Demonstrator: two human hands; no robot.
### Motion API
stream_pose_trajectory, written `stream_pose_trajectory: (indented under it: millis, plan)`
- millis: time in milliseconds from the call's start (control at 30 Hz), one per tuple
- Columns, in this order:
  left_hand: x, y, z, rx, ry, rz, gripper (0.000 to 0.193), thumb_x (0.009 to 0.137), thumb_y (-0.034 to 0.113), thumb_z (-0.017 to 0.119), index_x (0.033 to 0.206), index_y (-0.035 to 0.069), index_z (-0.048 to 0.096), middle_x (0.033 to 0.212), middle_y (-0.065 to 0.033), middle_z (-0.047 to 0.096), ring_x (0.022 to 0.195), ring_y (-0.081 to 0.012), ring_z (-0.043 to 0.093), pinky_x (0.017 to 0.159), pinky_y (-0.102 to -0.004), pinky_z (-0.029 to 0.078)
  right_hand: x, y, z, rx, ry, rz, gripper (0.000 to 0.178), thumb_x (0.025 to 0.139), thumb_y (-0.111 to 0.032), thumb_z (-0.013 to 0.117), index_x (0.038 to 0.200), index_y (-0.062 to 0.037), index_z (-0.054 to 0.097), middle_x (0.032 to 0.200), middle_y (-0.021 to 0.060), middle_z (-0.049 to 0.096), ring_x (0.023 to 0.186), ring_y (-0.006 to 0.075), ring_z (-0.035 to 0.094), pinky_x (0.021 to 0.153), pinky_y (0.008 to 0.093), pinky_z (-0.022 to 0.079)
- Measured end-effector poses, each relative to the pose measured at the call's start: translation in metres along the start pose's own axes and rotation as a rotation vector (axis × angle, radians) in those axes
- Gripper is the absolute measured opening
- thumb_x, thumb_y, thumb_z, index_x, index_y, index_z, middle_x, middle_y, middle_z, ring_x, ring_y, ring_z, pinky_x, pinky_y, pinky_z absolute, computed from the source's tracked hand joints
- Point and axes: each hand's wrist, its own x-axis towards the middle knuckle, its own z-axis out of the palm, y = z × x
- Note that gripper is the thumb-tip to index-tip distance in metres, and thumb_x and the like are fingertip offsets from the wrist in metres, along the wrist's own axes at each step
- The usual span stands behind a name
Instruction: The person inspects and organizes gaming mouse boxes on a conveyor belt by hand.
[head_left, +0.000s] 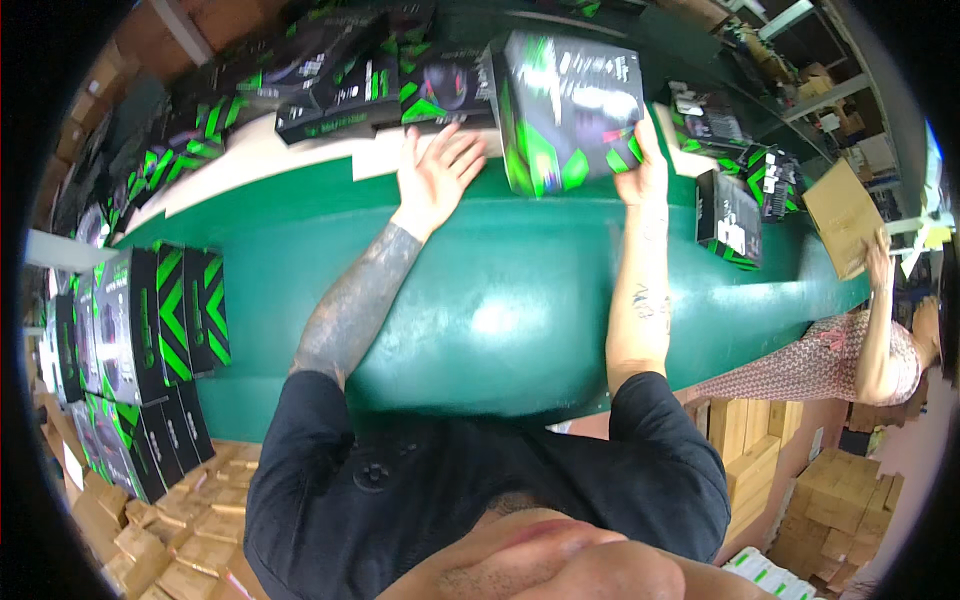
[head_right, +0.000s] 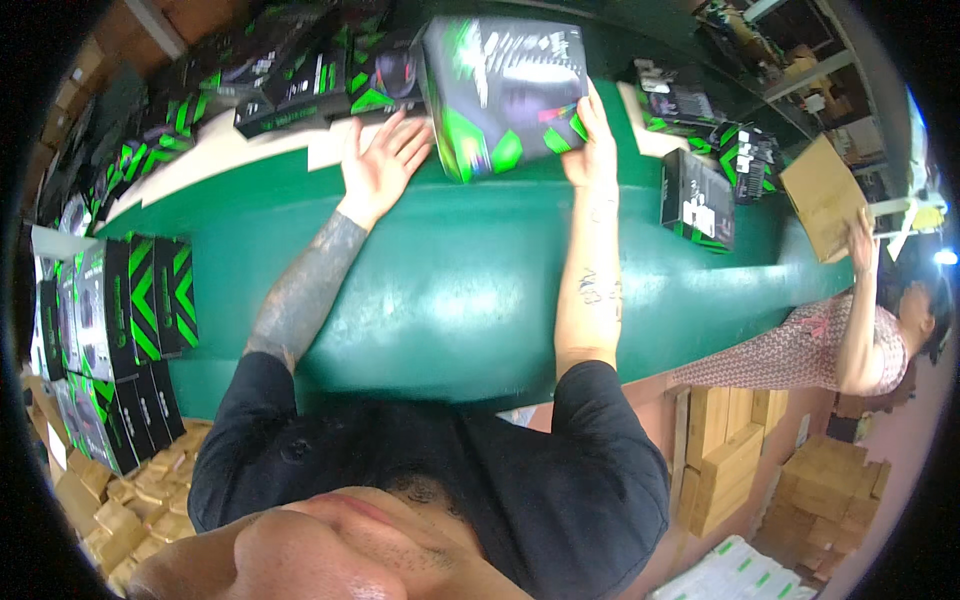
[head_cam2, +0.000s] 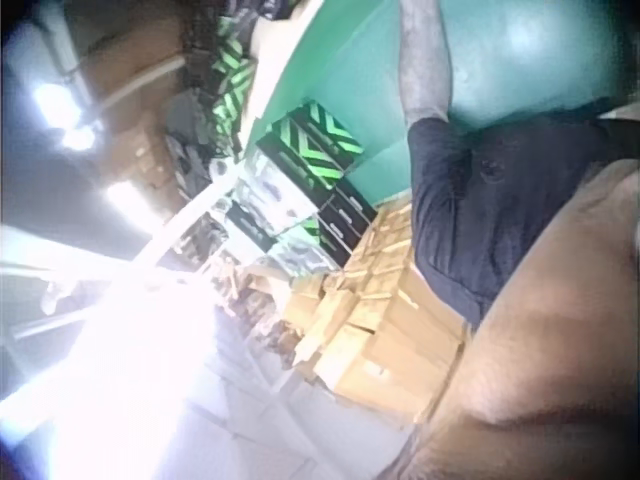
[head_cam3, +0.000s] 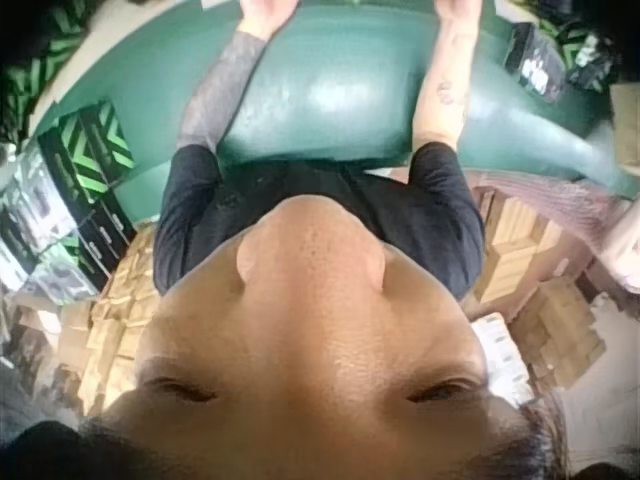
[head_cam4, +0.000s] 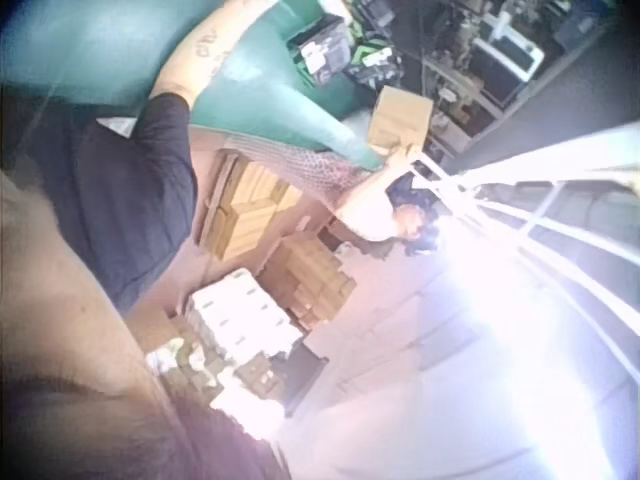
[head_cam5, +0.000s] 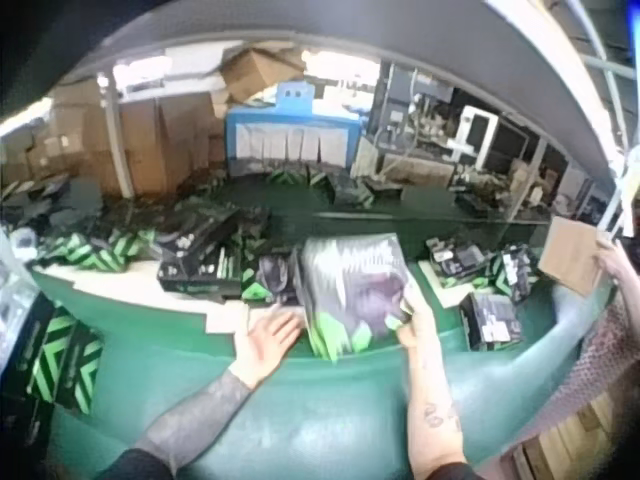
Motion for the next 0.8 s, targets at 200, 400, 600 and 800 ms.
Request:
stream_pose_trajectory:
  millis: [200,400,600,800]
  plan:
    - [-0.005,-0.003,-0.011,0.256,-0.170,-0.074,0.056,0.092,0.048,0.035,0.111,-0.003,0.050,0.094,-0.0169,0.061,0.089,-0.0266,0.059,0.085,-0.0366,0.045,0.029,0.052,0.063,-0.509,0.159,0.052,0.084,0.086,-0.022,0.059,0.143,-0.0113,-0.002,0.137,0.0119,0.036,0.104,0.0180,0.051,0.089,0.0348,0.044]
    - [0.012,-0.007,-0.022,0.416,-0.185,-0.058,0.048,0.094,0.042,0.036,0.095,-0.002,0.056,0.089,-0.0128,0.061,0.082,-0.0206,0.058,0.080,-0.0339,0.046,-0.008,0.048,-0.019,-1.412,0.158,-0.392,0.042,0.071,-0.040,0.069,0.097,-0.0066,0.066,0.096,0.0190,0.063,0.095,0.0339,0.058,0.085,0.0371,0.046]
    - [0.003,-0.018,0.000,0.681,-0.172,0.043,0.052,0.093,0.044,0.036,0.117,-0.001,0.048,0.122,-0.0171,0.050,0.114,-0.0244,0.048,0.095,-0.0353,0.038,-0.035,-0.089,-0.128,-2.127,0.904,0.354,0.096,0.061,-0.060,0.068,0.135,-0.0103,0.033,0.136,0.0261,0.032,0.126,0.0462,0.028,0.103,0.0547,0.021]
    - [0.007,-0.025,0.002,0.721,-0.144,0.196,0.051,0.093,0.036,0.040,0.136,0.009,0.032,0.144,-0.0071,0.026,0.131,-0.0244,0.027,0.101,-0.0420,0.029,-0.049,-0.093,-0.145,-2.375,0.603,0.356,0.092,0.070,-0.056,0.065,0.141,-0.0139,0.022,0.131,0.0277,0.037,0.114,0.0480,0.042,0.086,0.0533,0.042]
